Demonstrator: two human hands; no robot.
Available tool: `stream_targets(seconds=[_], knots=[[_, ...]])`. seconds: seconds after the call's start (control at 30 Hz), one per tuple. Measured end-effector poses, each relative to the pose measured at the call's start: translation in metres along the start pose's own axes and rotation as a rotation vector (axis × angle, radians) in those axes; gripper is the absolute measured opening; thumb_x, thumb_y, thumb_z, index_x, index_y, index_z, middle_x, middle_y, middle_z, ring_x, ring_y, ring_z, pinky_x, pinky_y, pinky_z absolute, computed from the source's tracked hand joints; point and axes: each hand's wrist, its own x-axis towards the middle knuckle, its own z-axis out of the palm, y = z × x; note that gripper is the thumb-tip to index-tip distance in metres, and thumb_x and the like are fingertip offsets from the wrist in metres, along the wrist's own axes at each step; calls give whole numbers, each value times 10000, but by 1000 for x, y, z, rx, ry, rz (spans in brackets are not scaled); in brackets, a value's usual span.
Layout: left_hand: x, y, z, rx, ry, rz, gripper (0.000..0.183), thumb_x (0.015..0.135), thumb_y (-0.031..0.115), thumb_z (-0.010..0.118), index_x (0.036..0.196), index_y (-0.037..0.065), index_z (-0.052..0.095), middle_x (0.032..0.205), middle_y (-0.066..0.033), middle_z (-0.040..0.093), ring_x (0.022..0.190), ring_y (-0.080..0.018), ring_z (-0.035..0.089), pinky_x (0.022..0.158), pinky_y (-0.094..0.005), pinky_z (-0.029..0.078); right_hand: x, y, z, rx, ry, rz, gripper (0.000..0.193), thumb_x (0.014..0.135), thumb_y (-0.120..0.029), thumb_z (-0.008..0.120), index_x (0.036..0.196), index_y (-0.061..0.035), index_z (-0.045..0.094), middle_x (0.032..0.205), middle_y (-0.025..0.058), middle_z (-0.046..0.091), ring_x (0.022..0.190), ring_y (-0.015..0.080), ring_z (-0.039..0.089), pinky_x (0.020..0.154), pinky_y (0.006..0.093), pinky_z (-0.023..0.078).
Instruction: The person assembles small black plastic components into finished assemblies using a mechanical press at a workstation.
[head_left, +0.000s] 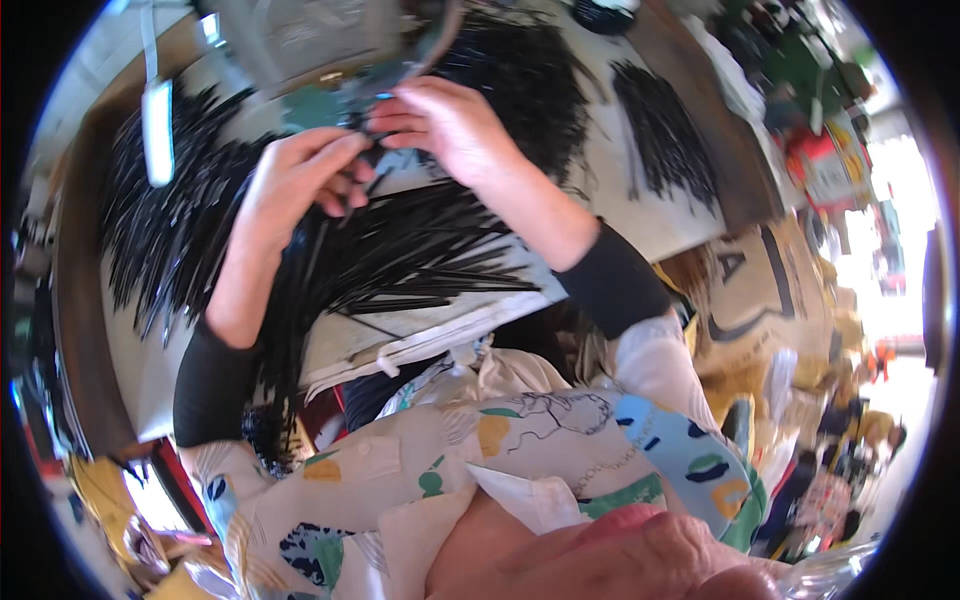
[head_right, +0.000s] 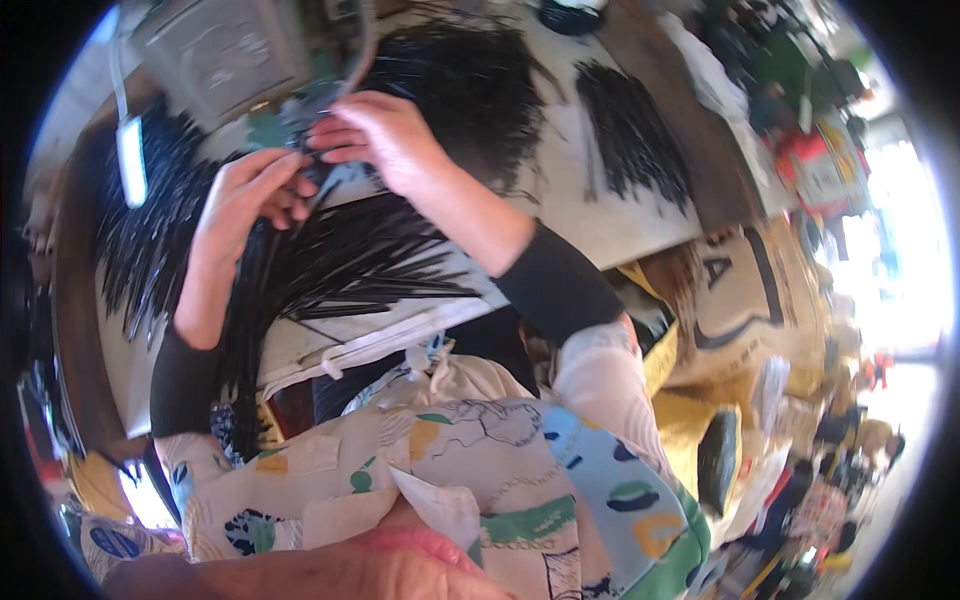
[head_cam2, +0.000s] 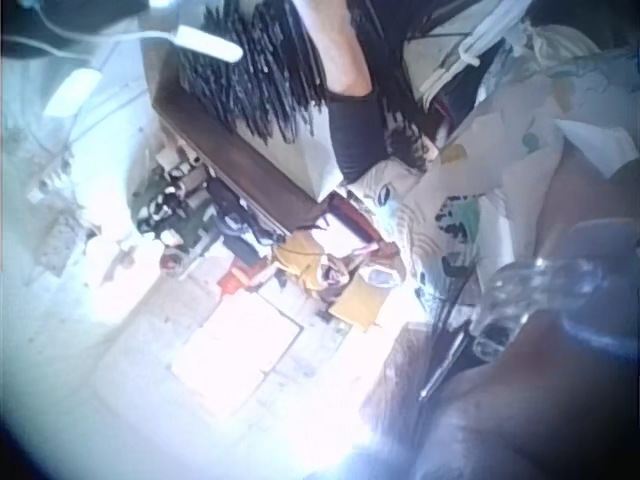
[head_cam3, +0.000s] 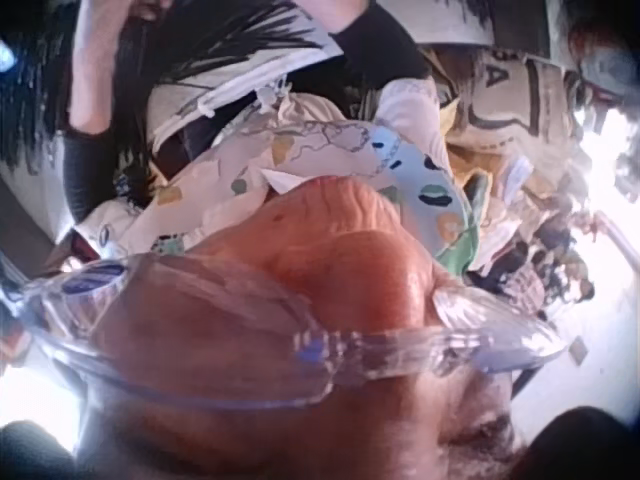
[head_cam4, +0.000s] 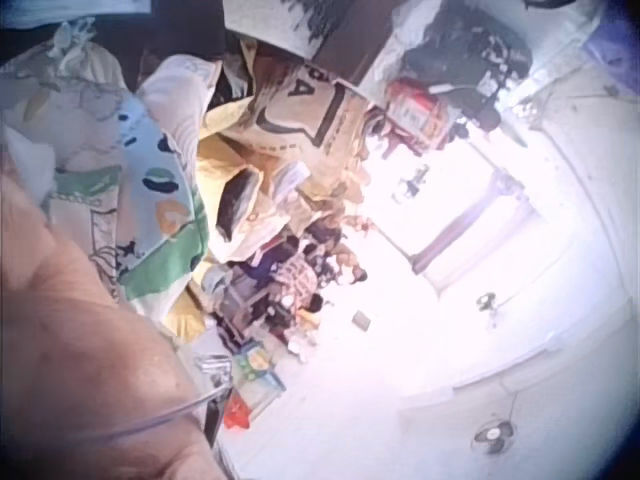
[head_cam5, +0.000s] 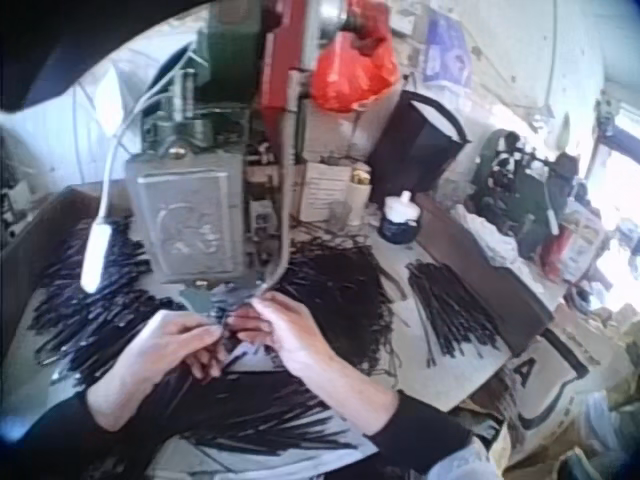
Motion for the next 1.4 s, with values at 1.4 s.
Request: stream_targets(seconds=[1.4], knots=[[-24,-28,-52,1335,360,126,115,788,165,587,829,60,563,730,-133,606,719,-324,597,610,-428,454,8,5,1,105,40,86,179,873,-159,563,925,12,569,746,141,615,606,232,635,532,327,531]])
